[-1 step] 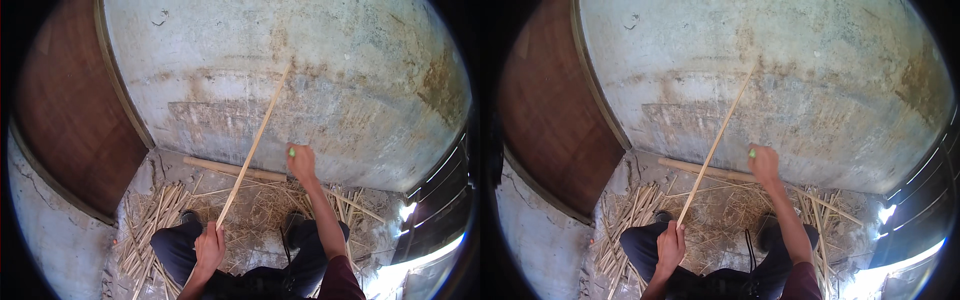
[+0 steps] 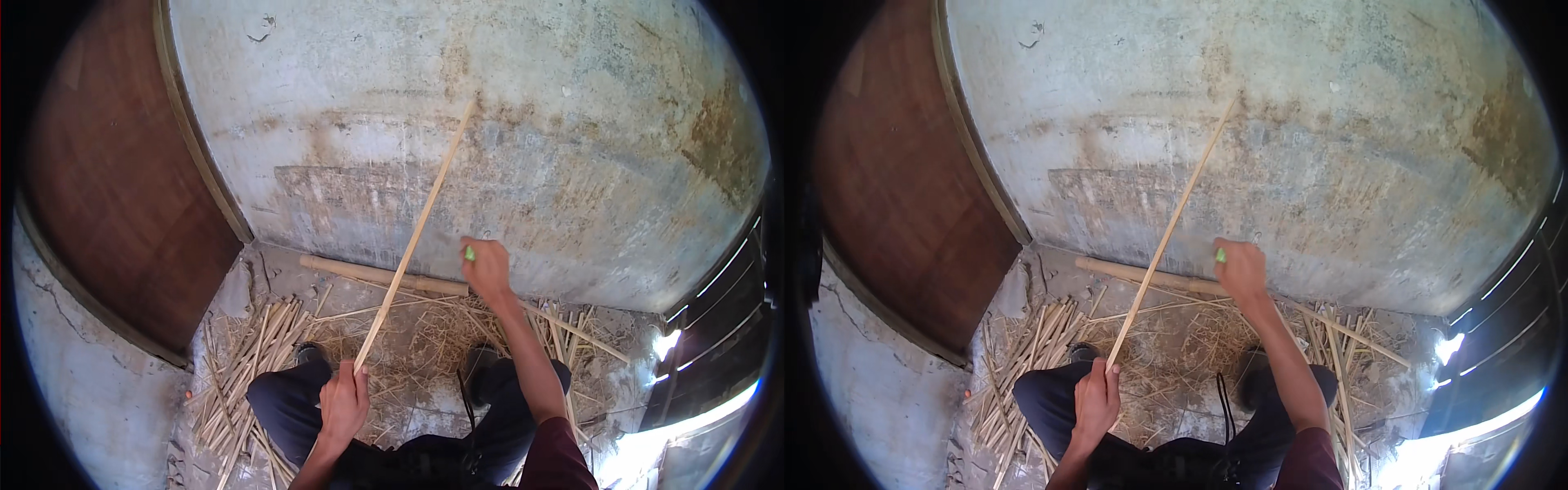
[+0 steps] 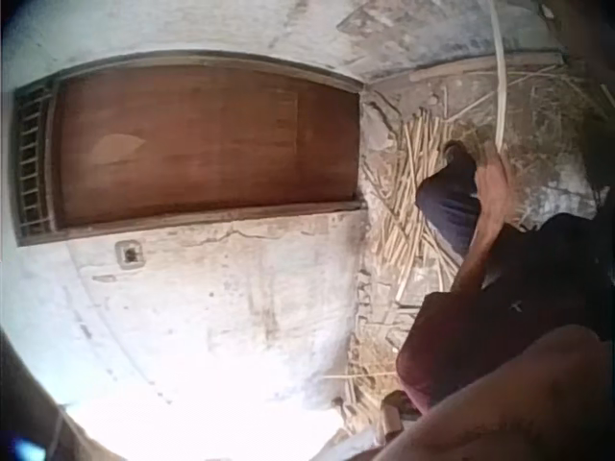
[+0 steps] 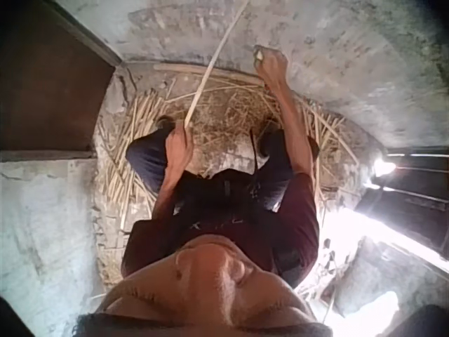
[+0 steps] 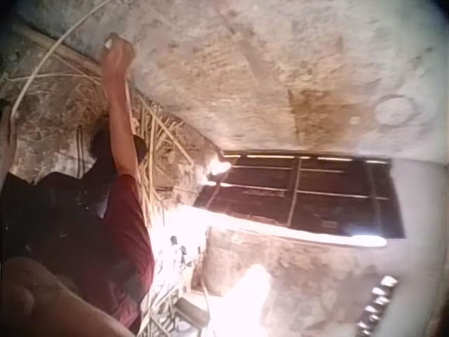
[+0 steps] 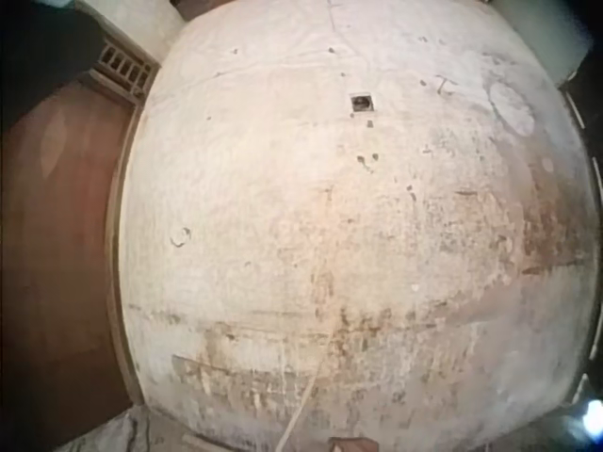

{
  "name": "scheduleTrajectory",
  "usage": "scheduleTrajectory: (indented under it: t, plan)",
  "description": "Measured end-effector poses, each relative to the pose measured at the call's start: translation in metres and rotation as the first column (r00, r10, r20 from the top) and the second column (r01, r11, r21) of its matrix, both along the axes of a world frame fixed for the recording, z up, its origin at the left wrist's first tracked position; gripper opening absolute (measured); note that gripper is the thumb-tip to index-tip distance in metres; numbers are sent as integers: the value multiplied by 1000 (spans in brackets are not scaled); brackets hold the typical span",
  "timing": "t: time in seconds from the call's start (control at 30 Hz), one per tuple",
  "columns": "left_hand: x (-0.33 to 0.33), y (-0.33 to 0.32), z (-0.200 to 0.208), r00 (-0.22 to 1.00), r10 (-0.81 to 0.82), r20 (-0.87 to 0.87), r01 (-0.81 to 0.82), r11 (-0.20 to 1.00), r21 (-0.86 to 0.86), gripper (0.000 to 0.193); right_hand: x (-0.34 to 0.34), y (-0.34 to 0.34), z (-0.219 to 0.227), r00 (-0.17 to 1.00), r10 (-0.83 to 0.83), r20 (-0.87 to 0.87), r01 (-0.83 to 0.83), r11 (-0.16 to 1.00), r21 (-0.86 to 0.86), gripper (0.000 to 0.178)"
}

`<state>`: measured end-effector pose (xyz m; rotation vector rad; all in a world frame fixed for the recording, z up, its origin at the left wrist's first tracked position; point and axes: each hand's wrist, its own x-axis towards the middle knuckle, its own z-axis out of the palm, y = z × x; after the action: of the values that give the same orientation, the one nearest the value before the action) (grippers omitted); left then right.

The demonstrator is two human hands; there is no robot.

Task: The person uses a knife to shave down a long strip of wood while sitting amongst piles of wood scraps.

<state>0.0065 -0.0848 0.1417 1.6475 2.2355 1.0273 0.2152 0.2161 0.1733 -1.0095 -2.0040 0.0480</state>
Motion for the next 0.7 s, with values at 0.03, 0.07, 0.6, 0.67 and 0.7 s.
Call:
scheduleTrajectory:
  t: [0.03, 0.07, 0.6, 0.67, 0.7]
  plan:
    - [0, 3, -2, 998, -30, 54, 30, 1000, 10, 17, -7, -12, 1, 1000, -4, 2, 4, 1000, -3, 13]
    - [-1, 6, -1, 992, -60, 108, 57, 998, 24, 18, -12, -20, 2, 996, 87, 6, -87, 995, -40, 12]
    - [12, 16, 33, 949, -153, 276, 155, 988, 17, 26, -48, -73, -22, 940, 321, 110, -319, 947, -39, 20]
    - [10, 18, 25, 929, -169, 328, 143, 984, 103, 26, -48, -73, -22, 939, 324, 120, -323, 946, -21, 19]
    - [10, 18, 23, 929, -169, 328, 142, 984, 103, 26, -49, -73, -22, 937, 325, 129, -327, 945, -4, 19]
